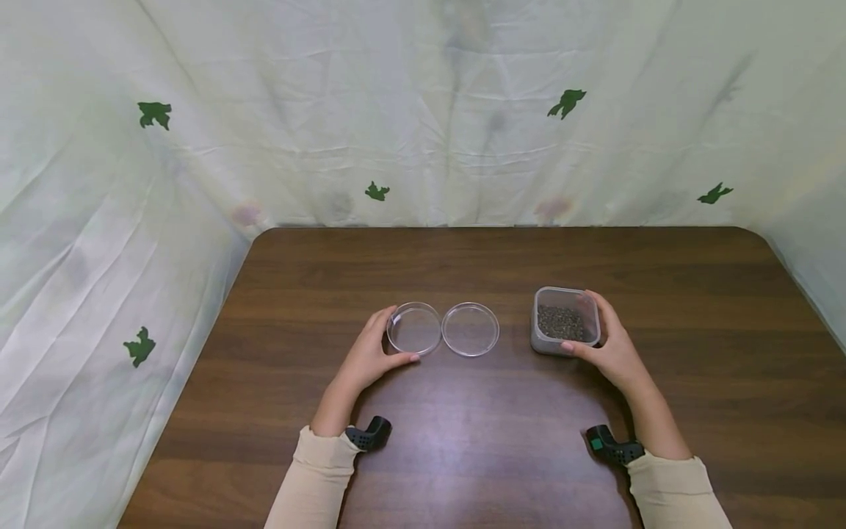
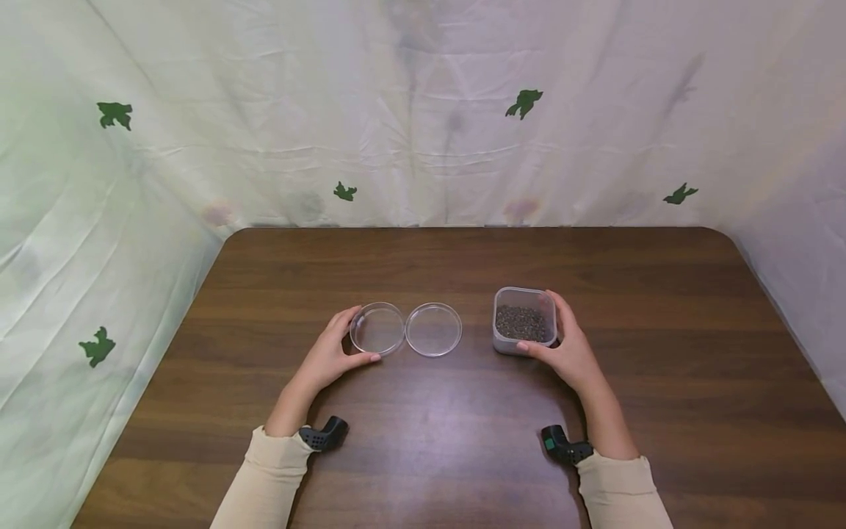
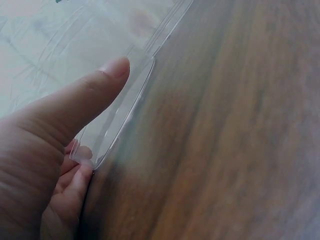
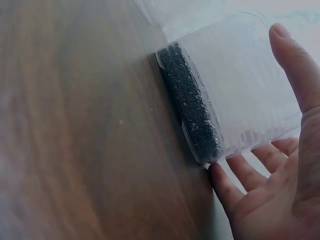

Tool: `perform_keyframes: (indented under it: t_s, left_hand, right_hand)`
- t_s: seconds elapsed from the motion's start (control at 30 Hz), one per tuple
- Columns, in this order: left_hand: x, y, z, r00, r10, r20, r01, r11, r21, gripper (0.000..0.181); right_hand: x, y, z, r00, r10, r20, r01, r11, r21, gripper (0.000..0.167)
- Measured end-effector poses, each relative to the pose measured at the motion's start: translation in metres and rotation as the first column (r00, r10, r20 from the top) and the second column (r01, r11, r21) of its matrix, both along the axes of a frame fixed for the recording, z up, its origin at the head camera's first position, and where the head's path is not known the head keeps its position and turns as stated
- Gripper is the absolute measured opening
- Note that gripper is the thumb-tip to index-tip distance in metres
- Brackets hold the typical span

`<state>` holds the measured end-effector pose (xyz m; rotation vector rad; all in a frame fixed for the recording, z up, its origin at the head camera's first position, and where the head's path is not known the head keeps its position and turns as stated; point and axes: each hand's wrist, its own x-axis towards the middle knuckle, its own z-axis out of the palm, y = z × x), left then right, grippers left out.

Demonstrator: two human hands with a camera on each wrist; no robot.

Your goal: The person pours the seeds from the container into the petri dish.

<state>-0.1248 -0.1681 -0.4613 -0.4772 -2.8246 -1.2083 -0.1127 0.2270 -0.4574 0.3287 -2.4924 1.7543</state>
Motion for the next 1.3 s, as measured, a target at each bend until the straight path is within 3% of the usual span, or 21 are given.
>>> perform_keyframes:
  t_s: [0.17, 0.4, 0.67, 1.03, 1.3]
  left_hand:
    - [-0.001, 0.001, 0.0, 1.0, 0.0, 0.017, 0.0, 1.0, 0.002, 0.092]
    - [-0.001, 0.001, 0.0, 1.0, 0.003, 0.009, -0.003, 1.0, 0.009, 0.092]
    - [0.0, 0.0, 0.0, 1.0, 0.011, 0.02, -0.011, 1.0, 0.009, 0.092]
    - [0.0, 0.0, 0.0, 0.999, 0.012, 0.033, -0.013, 1.0, 0.01, 0.093]
    - [0.0, 0.0, 0.0, 1.0, 0.011, 0.029, -0.012, 1.0, 0.009, 0.093]
  right_hand:
    - [0.005, -0.006, 0.009, 0.999, -0.015, -0.028, 0.014, 0.998, -0.06, 0.086]
    - [0.014, -0.017, 0.025, 0.996, -0.085, -0.041, 0.083, 0.995, -0.048, 0.081]
    - [0.016, -0.02, 0.03, 0.987, -0.15, -0.064, 0.144, 0.985, -0.09, 0.079]
    - [0.02, -0.028, 0.038, 0.968, -0.242, -0.07, 0.238, 0.97, -0.054, 0.081]
    - [0.02, -0.034, 0.043, 0.956, -0.279, -0.089, 0.269, 0.956, -0.116, 0.083]
